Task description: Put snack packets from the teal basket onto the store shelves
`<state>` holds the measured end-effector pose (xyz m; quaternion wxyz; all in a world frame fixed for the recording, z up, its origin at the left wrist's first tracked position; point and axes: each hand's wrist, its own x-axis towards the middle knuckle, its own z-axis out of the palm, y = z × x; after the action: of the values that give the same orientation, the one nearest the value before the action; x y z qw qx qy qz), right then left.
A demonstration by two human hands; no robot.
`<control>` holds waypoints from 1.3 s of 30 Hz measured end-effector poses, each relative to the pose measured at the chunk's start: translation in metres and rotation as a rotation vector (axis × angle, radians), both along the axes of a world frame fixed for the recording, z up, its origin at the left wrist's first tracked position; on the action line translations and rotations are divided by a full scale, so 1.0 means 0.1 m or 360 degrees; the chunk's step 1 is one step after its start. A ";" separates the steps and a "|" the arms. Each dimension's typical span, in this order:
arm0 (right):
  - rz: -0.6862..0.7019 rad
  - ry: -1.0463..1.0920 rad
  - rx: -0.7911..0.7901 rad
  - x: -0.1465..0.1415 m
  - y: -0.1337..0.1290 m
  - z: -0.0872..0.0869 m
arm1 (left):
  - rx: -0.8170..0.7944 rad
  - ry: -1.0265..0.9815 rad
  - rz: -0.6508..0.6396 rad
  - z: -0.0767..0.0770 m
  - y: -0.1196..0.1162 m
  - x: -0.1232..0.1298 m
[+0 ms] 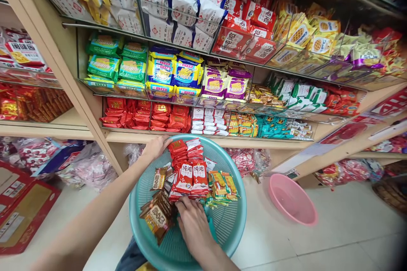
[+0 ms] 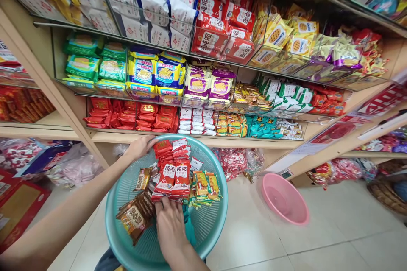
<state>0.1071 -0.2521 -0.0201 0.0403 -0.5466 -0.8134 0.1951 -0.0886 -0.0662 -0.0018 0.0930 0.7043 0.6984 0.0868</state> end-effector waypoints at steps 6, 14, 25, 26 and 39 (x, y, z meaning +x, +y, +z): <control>0.0050 -0.0103 0.0084 -0.05 -0.01 0.02 | 0.0010 0.0012 -0.0009 -0.01 0.00 0.00; -0.0046 -0.0367 0.0035 -0.16 -0.02 0.01 | 0.0041 -0.0005 -0.0017 -0.05 0.02 -0.02; -0.0097 -0.0451 0.0019 -0.23 -0.03 0.05 | 0.0068 -0.0009 -0.0024 -0.08 0.02 -0.03; -0.0101 -0.0439 0.0020 -0.23 -0.04 0.05 | 0.0068 -0.0005 -0.0023 -0.08 0.03 -0.03; 0.0060 -0.0121 0.0005 -0.19 0.00 0.02 | 0.0080 -0.0007 -0.0030 -0.05 0.02 -0.02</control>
<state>0.0884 -0.2524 -0.0177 0.0064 -0.5381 -0.8248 0.1736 -0.0905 -0.0644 -0.0064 0.0777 0.7129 0.6890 0.1051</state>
